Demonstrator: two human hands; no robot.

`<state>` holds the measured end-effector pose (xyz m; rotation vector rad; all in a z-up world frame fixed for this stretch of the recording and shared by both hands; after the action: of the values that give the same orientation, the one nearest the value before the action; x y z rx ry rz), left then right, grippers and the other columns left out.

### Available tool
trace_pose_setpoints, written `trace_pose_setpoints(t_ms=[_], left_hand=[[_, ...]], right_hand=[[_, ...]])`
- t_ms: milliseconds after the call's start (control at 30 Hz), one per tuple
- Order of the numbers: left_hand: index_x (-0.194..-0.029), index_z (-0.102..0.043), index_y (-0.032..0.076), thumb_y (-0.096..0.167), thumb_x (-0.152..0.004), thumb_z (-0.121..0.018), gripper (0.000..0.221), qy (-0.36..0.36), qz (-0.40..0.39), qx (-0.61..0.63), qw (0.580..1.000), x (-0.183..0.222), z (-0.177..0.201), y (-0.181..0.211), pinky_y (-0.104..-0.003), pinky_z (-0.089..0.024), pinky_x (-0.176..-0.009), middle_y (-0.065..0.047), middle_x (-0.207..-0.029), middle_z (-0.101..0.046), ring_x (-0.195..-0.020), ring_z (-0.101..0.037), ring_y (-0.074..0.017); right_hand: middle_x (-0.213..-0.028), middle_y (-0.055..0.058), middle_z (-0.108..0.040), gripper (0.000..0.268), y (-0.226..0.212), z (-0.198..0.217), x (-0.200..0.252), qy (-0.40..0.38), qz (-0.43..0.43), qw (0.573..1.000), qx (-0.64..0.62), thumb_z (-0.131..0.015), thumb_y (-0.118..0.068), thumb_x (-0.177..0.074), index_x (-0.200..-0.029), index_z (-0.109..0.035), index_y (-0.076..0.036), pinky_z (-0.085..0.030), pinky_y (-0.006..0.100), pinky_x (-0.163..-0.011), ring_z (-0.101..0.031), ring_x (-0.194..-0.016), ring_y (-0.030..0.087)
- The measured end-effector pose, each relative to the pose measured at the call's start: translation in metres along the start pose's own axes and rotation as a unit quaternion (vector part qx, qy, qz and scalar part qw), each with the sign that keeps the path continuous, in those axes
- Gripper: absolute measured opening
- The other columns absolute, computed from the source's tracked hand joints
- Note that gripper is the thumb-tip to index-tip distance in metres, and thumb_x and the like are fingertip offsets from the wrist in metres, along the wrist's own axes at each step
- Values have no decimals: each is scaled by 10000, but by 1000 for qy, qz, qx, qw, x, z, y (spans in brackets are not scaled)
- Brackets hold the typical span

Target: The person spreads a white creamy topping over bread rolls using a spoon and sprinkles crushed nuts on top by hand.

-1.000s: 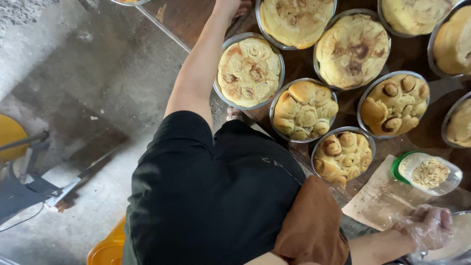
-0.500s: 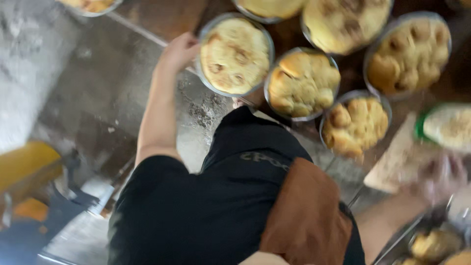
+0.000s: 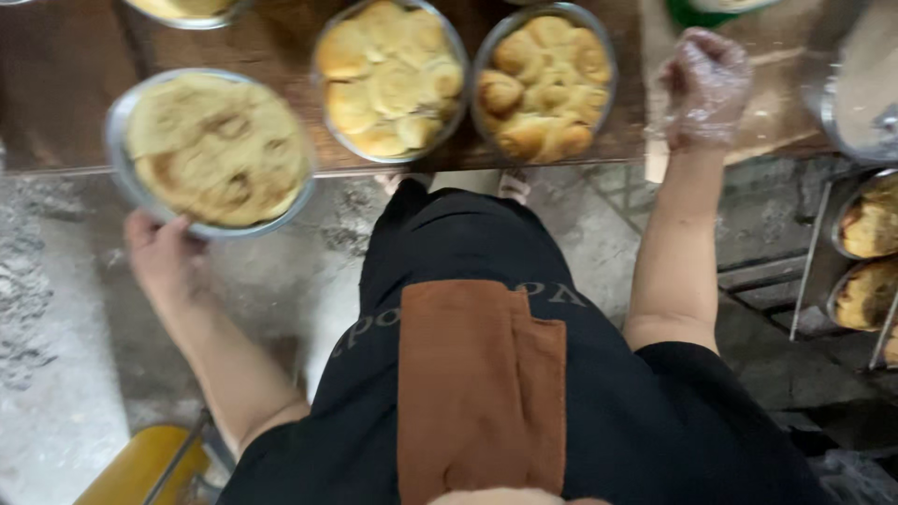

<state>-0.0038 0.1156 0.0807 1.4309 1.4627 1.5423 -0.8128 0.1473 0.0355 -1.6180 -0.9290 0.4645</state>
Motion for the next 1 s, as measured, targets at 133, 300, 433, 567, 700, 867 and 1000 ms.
trace_pose_setpoints(t_ms=[133,300,433,567,700,867,1000], left_hand=[[-1146,-583,42,-91,-926,-619,261,-51,-89,24,994,71,-64,25,-336,-595,-918,-106,-1084,-677,-960,-644,-197],[-1303,-603,52,13,-923,-717,399,-44,-45,-28,998,123,-213,-53,-274,-474,-675,-57,-942,-622,-784,-590,-154],[-996,-539,112,-1,-943,-739,236,-227,54,15,972,155,-388,-152,-245,-445,-648,31,-895,-480,-774,-497,-86],[-1087,-572,94,24,-891,-628,215,-291,199,35,935,197,-524,-247,-242,-510,-643,-27,-979,-632,-790,-605,-111],[-1056,-523,74,20,-933,-591,151,-321,269,40,907,218,-582,-307,-296,-628,-763,-36,-1028,-619,-907,-668,-129],[-1113,-506,64,29,-968,-619,188,-350,209,-24,913,194,-594,-345,-255,-466,-607,-40,-986,-603,-801,-580,-128],[-1365,-467,84,119,-904,-640,493,-360,172,-192,897,183,-587,-343,-225,-524,-649,21,-1087,-676,-871,-629,-100]], right_hand=[[-947,121,-703,173,-10,46,3,-14,-40,999,-25,-738,75,-966,-1126,-676,50,-587,328,-709,-670,-762,204],[-974,121,-714,182,-37,129,13,-40,-56,998,-7,-746,61,-964,-1129,-668,51,-582,311,-723,-674,-782,186],[-826,44,-667,115,-53,198,27,-17,-65,997,35,-777,-21,-966,-1036,-687,-7,-480,263,-589,-572,-644,120],[-755,-5,-634,97,-60,246,43,-8,-39,990,135,-777,-105,-1017,-958,-727,-47,-398,233,-558,-505,-606,75],[-753,-26,-610,125,-67,299,54,19,14,986,164,-771,-143,-1034,-953,-718,-63,-416,237,-551,-502,-607,63],[-910,24,-695,111,-108,381,71,92,122,964,219,-817,-121,-1035,-1030,-739,-42,-477,272,-662,-571,-729,99],[-1045,49,-698,210,-163,377,61,97,354,630,684,-732,-48,-844,-1043,-742,-114,-547,377,-920,-662,-1046,217]])
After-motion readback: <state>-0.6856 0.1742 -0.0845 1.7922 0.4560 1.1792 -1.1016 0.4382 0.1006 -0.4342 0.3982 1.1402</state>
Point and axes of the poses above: each hand's wrist, its own x-axis away from the middle knuckle, its own z-axis out of the back of the hand, y = z × x, the point moved 7 cm from there along -x, towards the middle knuckle
